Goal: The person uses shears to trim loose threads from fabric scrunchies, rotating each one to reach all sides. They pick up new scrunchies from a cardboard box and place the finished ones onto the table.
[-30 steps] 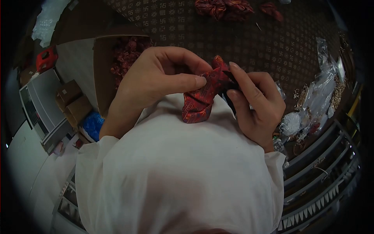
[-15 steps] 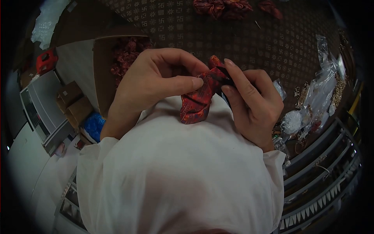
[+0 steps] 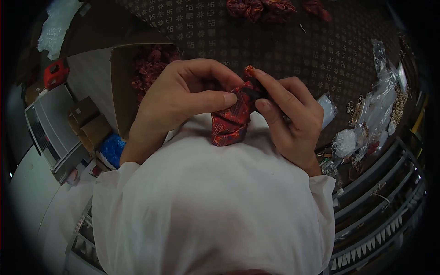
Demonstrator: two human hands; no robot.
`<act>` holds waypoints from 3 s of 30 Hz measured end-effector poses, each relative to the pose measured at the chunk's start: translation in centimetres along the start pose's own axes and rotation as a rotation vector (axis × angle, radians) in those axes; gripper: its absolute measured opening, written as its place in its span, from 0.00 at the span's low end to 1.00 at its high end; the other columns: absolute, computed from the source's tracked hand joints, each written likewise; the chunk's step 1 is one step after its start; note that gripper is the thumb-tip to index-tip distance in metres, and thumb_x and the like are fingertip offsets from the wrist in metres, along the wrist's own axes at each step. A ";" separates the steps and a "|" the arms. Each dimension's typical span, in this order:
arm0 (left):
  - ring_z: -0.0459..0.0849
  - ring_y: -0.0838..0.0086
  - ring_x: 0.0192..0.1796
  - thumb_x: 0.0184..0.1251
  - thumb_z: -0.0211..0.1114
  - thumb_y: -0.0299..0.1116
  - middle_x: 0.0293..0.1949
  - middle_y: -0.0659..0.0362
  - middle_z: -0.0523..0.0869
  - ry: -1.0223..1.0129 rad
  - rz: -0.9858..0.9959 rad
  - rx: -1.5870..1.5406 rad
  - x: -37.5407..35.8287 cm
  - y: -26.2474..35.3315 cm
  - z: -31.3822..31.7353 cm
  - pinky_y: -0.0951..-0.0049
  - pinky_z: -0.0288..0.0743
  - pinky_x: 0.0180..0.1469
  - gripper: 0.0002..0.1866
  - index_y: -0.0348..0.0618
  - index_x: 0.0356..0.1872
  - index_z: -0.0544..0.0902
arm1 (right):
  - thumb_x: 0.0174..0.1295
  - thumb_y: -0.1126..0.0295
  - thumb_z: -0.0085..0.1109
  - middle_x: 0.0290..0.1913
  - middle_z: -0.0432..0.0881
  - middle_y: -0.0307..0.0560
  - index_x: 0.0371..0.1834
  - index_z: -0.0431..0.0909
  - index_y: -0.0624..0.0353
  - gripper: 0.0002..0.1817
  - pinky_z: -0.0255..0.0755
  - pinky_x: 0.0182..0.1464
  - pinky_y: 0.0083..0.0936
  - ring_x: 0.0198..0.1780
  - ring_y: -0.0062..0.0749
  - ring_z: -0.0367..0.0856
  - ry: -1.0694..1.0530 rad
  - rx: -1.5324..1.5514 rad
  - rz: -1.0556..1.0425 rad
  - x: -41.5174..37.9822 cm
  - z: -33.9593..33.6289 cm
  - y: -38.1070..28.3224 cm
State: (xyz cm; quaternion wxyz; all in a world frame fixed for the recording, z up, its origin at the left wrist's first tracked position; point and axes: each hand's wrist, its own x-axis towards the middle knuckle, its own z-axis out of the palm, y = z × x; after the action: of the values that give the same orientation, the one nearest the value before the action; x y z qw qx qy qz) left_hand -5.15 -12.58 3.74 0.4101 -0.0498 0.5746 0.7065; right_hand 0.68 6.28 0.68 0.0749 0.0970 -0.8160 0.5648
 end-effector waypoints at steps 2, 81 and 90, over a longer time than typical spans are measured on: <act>0.82 0.80 0.36 0.53 0.65 0.22 0.32 0.59 0.83 0.001 -0.012 -0.004 0.0 -0.1 0.0 0.82 0.76 0.41 0.10 0.35 0.39 0.82 | 0.49 0.77 0.65 0.27 0.75 0.46 0.48 0.79 0.62 0.19 0.66 0.22 0.17 0.23 0.24 0.72 0.003 0.060 0.023 -0.1 0.1 0.0; 0.79 0.80 0.38 0.58 0.64 0.26 0.34 0.61 0.80 -0.049 0.294 0.215 1.1 -0.3 -0.3 0.81 0.73 0.41 0.08 0.36 0.39 0.81 | 0.47 0.78 0.66 0.24 0.77 0.37 0.31 0.76 0.63 0.10 0.65 0.29 0.10 0.26 0.14 0.73 -0.012 0.901 0.523 0.7 -0.9 1.7; 0.78 0.81 0.35 0.54 0.65 0.24 0.31 0.62 0.78 -0.007 0.448 0.515 0.6 0.1 1.0 0.83 0.70 0.36 0.08 0.36 0.37 0.82 | 0.48 0.78 0.65 0.24 0.76 0.38 0.31 0.75 0.64 0.09 0.65 0.29 0.11 0.25 0.15 0.73 -0.094 0.965 0.492 0.6 -0.6 1.1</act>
State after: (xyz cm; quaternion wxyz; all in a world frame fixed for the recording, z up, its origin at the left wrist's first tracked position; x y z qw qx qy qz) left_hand -5.20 -11.42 3.80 0.2459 0.1852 0.7294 0.6108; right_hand -0.17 7.22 0.01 -0.1490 -0.0484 -0.4651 0.8713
